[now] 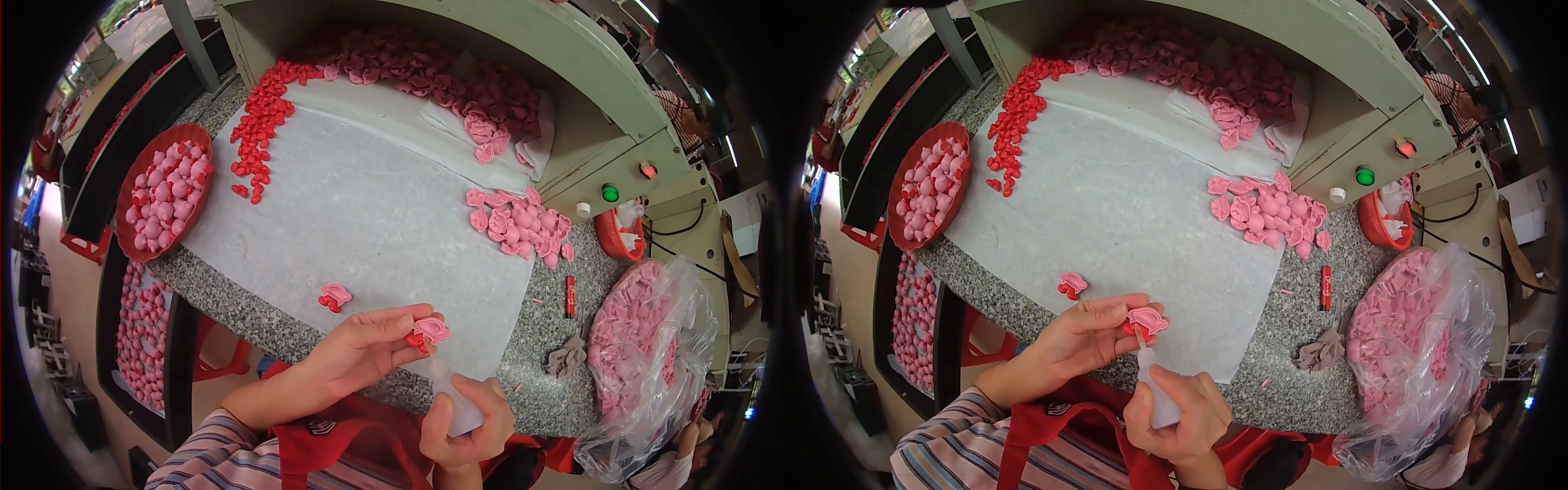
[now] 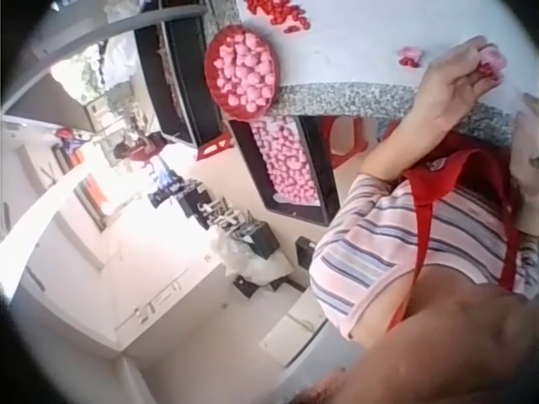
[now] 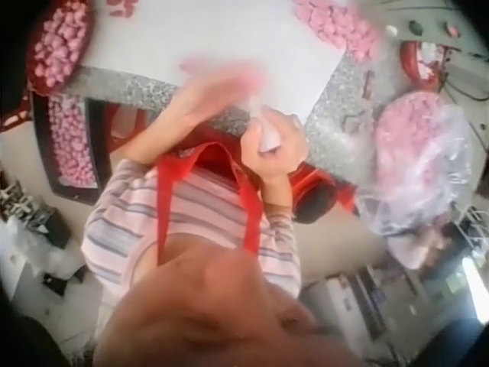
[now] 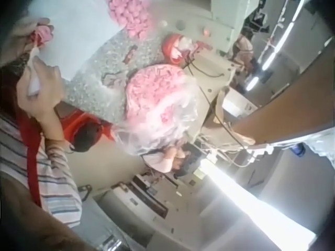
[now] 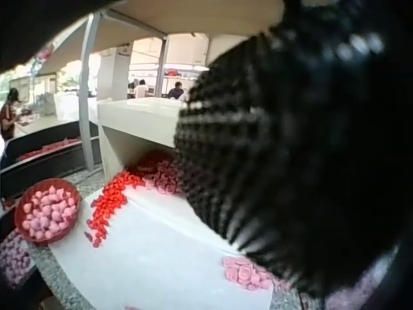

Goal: Assembling and organizing small pink and red plastic components at a factory workbench.

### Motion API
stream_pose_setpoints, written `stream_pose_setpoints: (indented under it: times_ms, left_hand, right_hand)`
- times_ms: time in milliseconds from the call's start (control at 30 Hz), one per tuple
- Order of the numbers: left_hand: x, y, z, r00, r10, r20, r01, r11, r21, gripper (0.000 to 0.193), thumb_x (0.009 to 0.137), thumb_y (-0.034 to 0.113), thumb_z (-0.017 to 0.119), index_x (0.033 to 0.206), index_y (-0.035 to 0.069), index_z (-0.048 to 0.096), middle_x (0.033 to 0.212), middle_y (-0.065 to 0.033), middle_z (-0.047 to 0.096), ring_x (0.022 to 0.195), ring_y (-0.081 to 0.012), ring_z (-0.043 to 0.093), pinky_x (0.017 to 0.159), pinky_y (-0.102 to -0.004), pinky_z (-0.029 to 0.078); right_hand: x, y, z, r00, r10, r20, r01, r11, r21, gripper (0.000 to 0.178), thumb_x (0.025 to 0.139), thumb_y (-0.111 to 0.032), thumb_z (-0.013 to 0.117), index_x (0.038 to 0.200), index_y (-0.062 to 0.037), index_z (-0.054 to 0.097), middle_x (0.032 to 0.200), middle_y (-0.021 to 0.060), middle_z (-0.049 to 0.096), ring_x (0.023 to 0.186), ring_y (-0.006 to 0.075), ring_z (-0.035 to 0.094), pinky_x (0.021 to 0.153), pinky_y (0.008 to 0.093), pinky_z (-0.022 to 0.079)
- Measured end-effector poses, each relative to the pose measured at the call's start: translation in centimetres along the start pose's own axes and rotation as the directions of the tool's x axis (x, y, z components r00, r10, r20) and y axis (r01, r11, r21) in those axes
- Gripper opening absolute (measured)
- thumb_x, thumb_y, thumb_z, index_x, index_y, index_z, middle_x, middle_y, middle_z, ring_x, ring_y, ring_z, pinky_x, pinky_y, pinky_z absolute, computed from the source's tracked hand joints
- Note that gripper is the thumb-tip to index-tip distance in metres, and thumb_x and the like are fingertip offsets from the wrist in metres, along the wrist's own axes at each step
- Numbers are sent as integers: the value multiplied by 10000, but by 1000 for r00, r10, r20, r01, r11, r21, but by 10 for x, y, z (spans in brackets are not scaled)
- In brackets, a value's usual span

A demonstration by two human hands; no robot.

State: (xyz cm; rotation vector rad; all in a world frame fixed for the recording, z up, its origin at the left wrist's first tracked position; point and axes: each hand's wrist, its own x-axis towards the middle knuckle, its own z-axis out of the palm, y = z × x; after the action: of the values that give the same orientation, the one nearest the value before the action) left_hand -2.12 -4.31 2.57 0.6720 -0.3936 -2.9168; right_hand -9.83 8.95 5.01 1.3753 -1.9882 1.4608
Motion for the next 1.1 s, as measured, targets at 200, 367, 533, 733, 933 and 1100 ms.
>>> stream_pose_setpoints:
  times_ms: [200, 367, 533, 733, 933, 1100]
  left_hand:
    - [1, -1, -3, 999, 22, 28, -22, 1000, 3, 355, 876, 142, 536, 1176, -43, 495, 1141, -122, 560, 1038, -187, 545, 945, -345, 417]
    - [1, -1, -5, 998, 41, 49, -42, 999, 8, 343, 873, 135, 538, 1168, -36, 509, 1170, -133, 543, 1074, -205, 528, 961, -351, 404]
    - [0, -4, -8, 996, 65, 55, -65, 998, 7, 329, 870, 123, 539, 1159, -32, 521, 1204, -150, 520, 1102, -226, 513, 973, -360, 393]
    - [1, -5, -12, 993, 86, 84, -86, 996, -4, 315, 869, 104, 533, 1154, -30, 526, 1226, -165, 499, 1127, -246, 495, 989, -370, 380]
    - [0, -4, -13, 992, 95, 82, -98, 995, 35, 317, 858, 124, 545, 1154, 11, 529, 1231, -151, 498, 1177, -281, 452, 996, -403, 368]
    - [1, -5, -12, 995, 77, 60, -77, 997, 5, 325, 863, 134, 538, 1159, 2, 506, 1232, -160, 486, 1170, -298, 454, 997, -420, 371]
  right_hand:
    - [-1, 2, 0, 1000, 25, 5, -25, 1000, 7, 232, 641, -25, 619, 861, 25, 566, 617, 72, 577, 394, 161, 434, 375, 246, 345]
    - [-1, 4, -1, 999, 39, -11, -39, 999, 11, 227, 638, -22, 617, 855, 27, 570, 609, 66, 568, 394, 162, 430, 370, 251, 343]
    - [0, 4, -2, 999, 42, -11, -42, 999, 5, 226, 632, -12, 614, 850, 31, 573, 620, 67, 569, 396, 161, 430, 369, 252, 344]
    - [1, 4, -4, 998, 59, -1, -59, 998, -2, 225, 638, -11, 615, 853, 36, 569, 647, 72, 584, 407, 161, 440, 374, 252, 349]
    - [-2, 6, -6, 998, 62, 0, -62, 998, 11, 226, 647, -10, 614, 861, 40, 560, 697, 84, 603, 419, 164, 452, 380, 255, 354]
    - [-1, 6, -7, 998, 66, 10, -67, 998, 2, 227, 648, -7, 613, 863, 39, 558, 702, 86, 606, 420, 165, 452, 381, 256, 356]
